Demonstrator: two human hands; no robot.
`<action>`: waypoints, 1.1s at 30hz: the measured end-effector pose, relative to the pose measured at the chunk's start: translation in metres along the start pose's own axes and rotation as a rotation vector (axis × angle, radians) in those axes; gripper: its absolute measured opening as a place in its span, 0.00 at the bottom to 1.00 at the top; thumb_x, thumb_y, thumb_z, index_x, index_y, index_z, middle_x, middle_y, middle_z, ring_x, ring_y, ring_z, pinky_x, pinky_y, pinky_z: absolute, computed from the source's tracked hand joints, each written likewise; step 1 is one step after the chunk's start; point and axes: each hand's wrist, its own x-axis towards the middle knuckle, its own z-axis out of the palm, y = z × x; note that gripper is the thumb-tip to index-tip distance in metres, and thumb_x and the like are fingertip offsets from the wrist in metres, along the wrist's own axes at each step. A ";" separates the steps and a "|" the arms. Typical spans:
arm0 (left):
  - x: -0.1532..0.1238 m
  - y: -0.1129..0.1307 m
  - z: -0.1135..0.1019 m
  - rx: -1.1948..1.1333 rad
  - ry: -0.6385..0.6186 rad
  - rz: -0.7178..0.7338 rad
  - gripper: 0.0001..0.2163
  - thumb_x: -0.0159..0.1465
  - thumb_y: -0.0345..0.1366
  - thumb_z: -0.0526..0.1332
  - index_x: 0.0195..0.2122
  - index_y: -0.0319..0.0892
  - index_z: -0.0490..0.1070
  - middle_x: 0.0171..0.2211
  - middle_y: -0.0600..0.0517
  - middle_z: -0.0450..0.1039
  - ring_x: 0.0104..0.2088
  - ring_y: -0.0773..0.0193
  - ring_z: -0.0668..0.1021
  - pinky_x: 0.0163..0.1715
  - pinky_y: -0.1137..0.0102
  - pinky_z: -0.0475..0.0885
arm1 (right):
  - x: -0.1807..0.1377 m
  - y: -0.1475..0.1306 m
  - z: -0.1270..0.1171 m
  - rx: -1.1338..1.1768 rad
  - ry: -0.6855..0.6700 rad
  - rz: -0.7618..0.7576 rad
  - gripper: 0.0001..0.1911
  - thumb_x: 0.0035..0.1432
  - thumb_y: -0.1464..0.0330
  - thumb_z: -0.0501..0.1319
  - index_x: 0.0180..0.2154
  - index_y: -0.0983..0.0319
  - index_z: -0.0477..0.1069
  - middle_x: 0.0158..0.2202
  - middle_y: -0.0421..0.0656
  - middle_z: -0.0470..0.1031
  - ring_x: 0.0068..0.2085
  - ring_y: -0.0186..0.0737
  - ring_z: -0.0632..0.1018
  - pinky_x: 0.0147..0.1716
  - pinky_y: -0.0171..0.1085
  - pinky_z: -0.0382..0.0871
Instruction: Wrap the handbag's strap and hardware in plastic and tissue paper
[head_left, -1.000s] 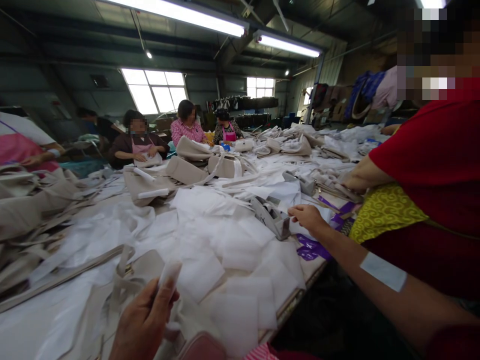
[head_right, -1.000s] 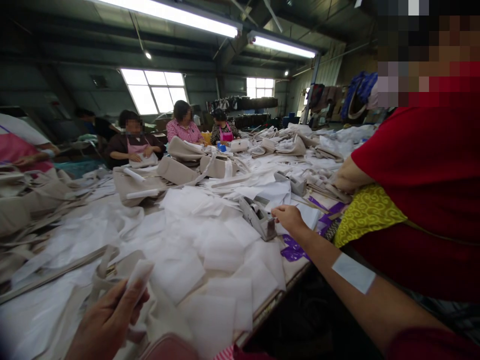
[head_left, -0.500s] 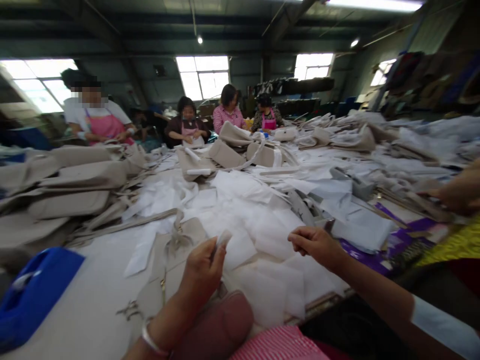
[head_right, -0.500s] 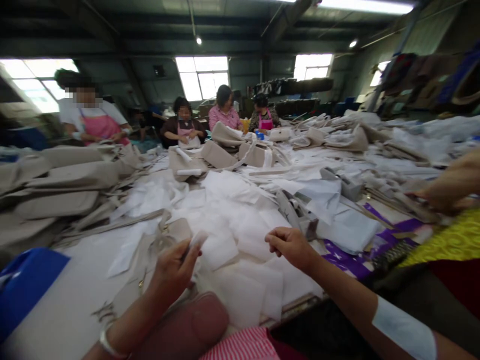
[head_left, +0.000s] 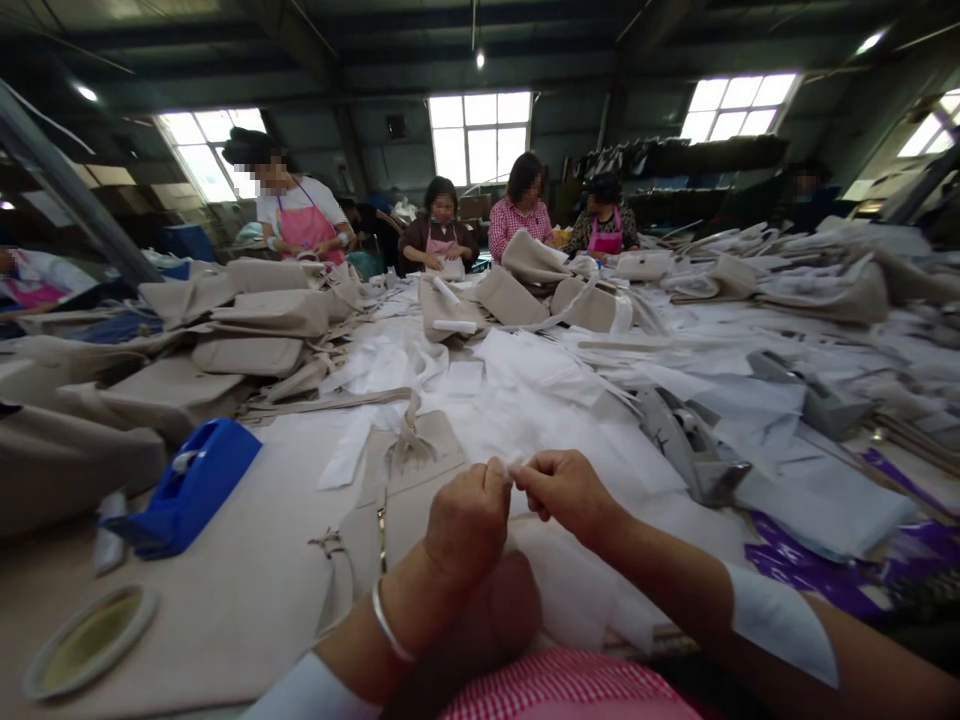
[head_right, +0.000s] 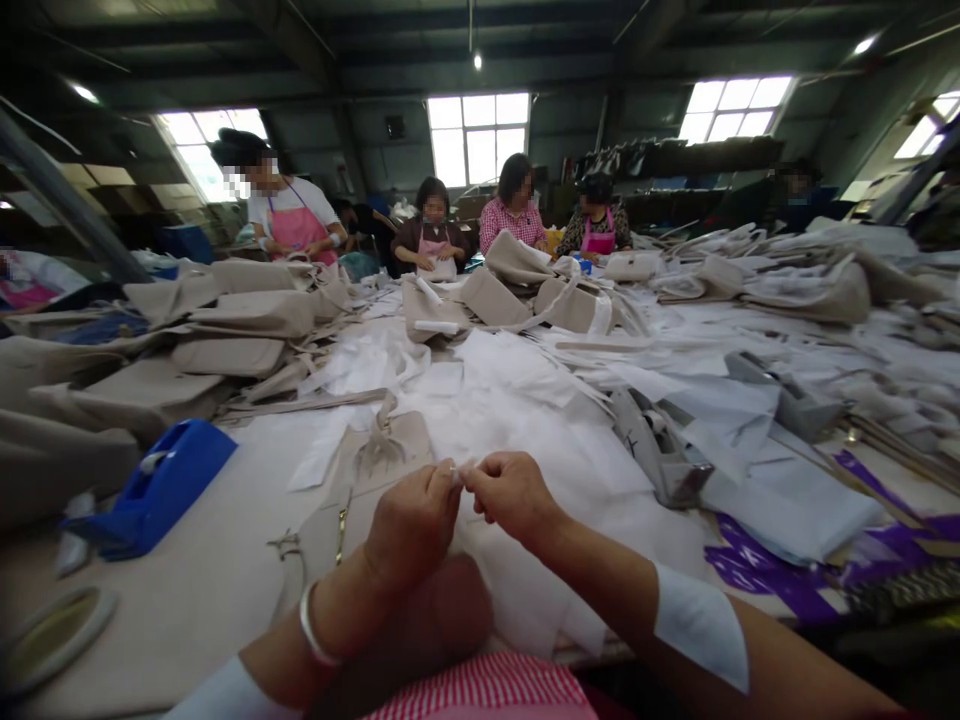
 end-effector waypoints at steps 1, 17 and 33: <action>-0.001 0.000 0.001 0.023 0.026 0.005 0.09 0.69 0.30 0.56 0.48 0.33 0.68 0.26 0.51 0.72 0.24 0.60 0.75 0.23 0.67 0.66 | 0.000 0.001 0.000 -0.003 0.008 0.005 0.16 0.53 0.60 0.62 0.20 0.63 0.70 0.14 0.38 0.68 0.15 0.32 0.66 0.15 0.30 0.59; 0.003 -0.012 0.009 -0.344 -0.273 -0.352 0.11 0.70 0.33 0.50 0.34 0.39 0.69 0.29 0.46 0.74 0.31 0.58 0.77 0.33 0.66 0.70 | -0.002 0.005 0.009 -0.207 0.032 -0.355 0.10 0.60 0.64 0.59 0.33 0.61 0.76 0.25 0.39 0.77 0.28 0.37 0.78 0.30 0.34 0.67; 0.016 -0.034 -0.020 -1.591 -0.339 -0.612 0.16 0.69 0.46 0.57 0.46 0.36 0.68 0.30 0.52 0.69 0.27 0.70 0.72 0.29 0.73 0.68 | 0.015 0.007 0.011 0.366 -0.119 -0.164 0.14 0.51 0.60 0.64 0.32 0.65 0.73 0.21 0.37 0.69 0.21 0.29 0.64 0.20 0.31 0.53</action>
